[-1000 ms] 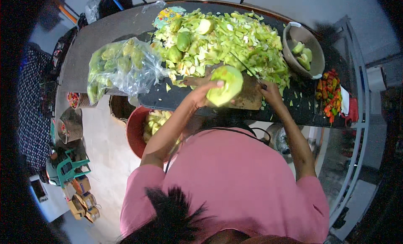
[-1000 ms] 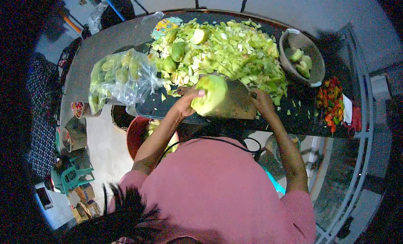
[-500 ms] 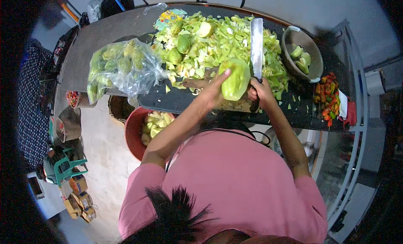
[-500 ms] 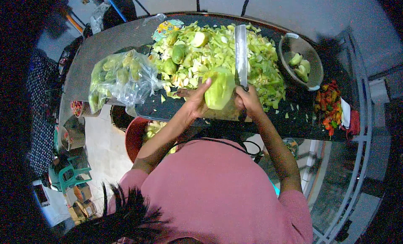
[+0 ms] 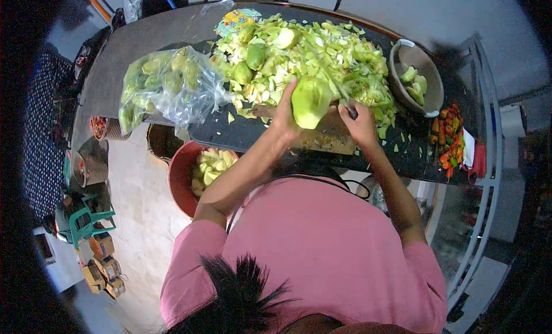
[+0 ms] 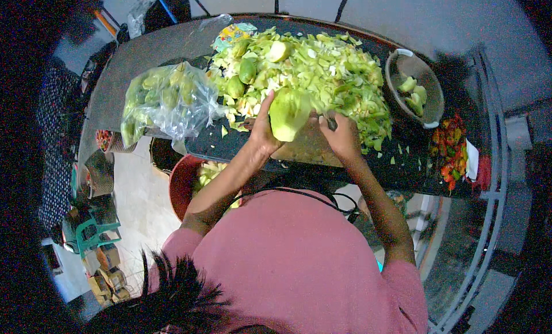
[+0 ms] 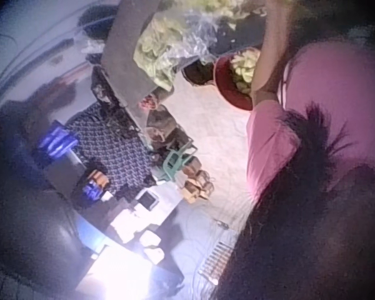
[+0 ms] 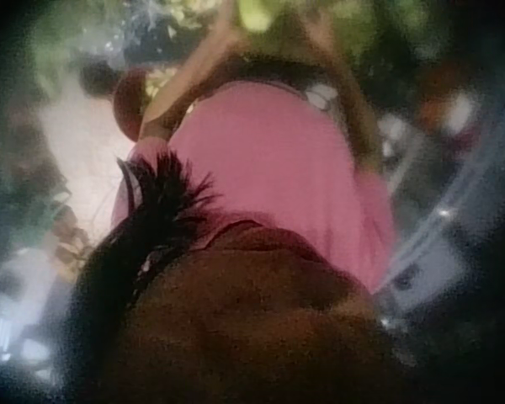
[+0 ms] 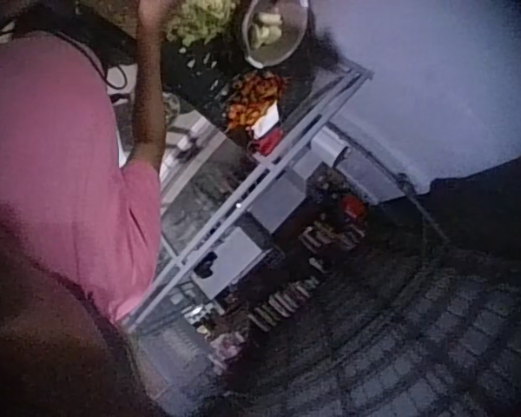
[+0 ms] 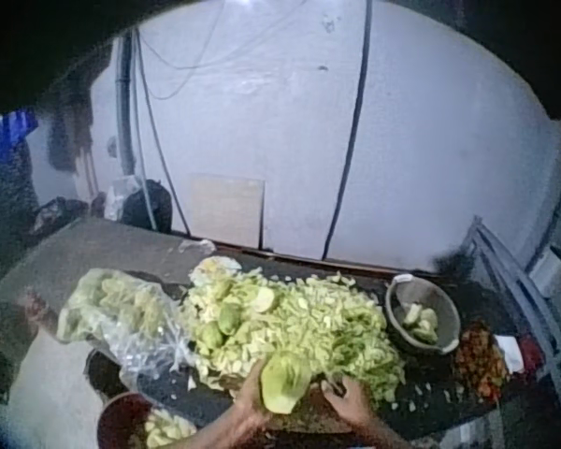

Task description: The person is peeling and slicing green fruit using a large knife, placing the pieces into a pile on the counter and some into a bucket.

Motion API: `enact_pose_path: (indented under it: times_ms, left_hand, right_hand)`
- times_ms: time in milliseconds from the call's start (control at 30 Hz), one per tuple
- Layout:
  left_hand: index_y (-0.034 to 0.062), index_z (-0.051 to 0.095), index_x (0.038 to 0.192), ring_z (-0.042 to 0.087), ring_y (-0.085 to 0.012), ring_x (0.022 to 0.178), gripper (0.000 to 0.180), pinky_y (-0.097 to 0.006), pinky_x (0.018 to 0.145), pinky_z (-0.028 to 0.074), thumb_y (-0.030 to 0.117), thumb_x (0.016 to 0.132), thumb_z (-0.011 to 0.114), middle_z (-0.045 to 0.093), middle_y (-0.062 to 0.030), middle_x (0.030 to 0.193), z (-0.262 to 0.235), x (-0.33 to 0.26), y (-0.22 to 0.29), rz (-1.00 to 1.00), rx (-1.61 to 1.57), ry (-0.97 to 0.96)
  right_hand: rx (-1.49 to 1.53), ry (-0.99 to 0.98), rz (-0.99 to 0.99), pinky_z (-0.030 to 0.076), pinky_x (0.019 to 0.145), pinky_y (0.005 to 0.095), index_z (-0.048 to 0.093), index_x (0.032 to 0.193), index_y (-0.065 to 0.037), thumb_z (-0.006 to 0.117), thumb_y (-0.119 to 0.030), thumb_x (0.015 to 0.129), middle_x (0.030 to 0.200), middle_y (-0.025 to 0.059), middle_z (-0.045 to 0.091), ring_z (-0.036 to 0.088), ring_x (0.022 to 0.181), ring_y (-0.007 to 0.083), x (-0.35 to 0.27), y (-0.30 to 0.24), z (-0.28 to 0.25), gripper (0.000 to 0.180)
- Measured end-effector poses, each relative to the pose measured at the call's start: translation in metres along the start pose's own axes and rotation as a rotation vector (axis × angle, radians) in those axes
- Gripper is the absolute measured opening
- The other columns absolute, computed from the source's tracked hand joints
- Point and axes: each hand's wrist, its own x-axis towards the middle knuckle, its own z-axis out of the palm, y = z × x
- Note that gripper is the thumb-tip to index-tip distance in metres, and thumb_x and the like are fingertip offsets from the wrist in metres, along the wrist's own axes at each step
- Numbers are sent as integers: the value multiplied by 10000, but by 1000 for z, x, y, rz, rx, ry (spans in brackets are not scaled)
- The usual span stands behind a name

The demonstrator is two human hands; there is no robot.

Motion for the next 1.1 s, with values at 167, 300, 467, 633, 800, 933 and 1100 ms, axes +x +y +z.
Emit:
enact_pose_path:
  times_ms: [167, 300, 467, 633, 800, 933, 1100]
  left_hand:
    - [37, 495, 1180, 601, -331, 948, 539, -524, 848, 487, 467, 858, 529, 597, -168, 1086, -13, 7, 10, 52, 7, 49]
    - [61, 539, 1159, 613, -315, 963, 505, -482, 888, 478, 462, 852, 535, 615, -175, 1071, -29, 18, 12, -54, -15, 12]
    - [48, 562, 1120, 628, -304, 920, 496, -460, 850, 502, 459, 843, 548, 633, -165, 1030, -35, 24, 9, -72, -57, -37]
    - [48, 571, 1107, 634, -299, 902, 496, -450, 827, 513, 458, 829, 566, 641, -159, 1017, -37, 20, 12, -106, -54, -43]
    - [67, 561, 1098, 625, -275, 859, 493, -432, 803, 515, 468, 812, 585, 631, -131, 982, -37, 16, 10, -53, -12, 2]
    - [64, 548, 1119, 619, -285, 885, 506, -438, 825, 505, 477, 827, 556, 623, -135, 1015, -19, 5, 17, -119, 25, 170]
    - [87, 525, 1189, 612, -314, 954, 551, -496, 851, 492, 498, 823, 548, 603, -159, 1109, -44, 19, 5, -43, -9, 100]
  right_hand:
    - [-482, -149, -245, 428, 576, 416, 549, 859, -29, 653, -155, 751, 705, 189, 561, 558, 662, 374, -14, -45, -17, 196]
    - [-530, -220, -288, 427, 593, 436, 521, 878, -33, 675, -151, 711, 732, 178, 565, 576, 715, 374, -14, -50, -9, 255]
    - [-521, -226, -346, 428, 607, 455, 480, 896, -42, 662, -123, 701, 765, 169, 565, 571, 741, 377, -9, -49, -4, 279]
    - [-578, -212, -325, 428, 615, 469, 472, 914, -49, 666, -109, 688, 770, 172, 570, 572, 752, 385, -6, -39, 1, 304]
    - [-648, -268, -298, 465, 623, 471, 482, 921, -40, 615, -112, 703, 765, 191, 589, 598, 740, 381, -3, -34, 2, 266]
    - [-646, -199, -282, 463, 617, 475, 472, 907, -49, 635, -145, 709, 755, 183, 591, 597, 730, 382, 2, -10, 2, 273]
    - [-680, -182, -208, 460, 610, 477, 466, 873, -44, 634, -151, 717, 750, 183, 590, 595, 722, 386, -3, 4, 3, 254]
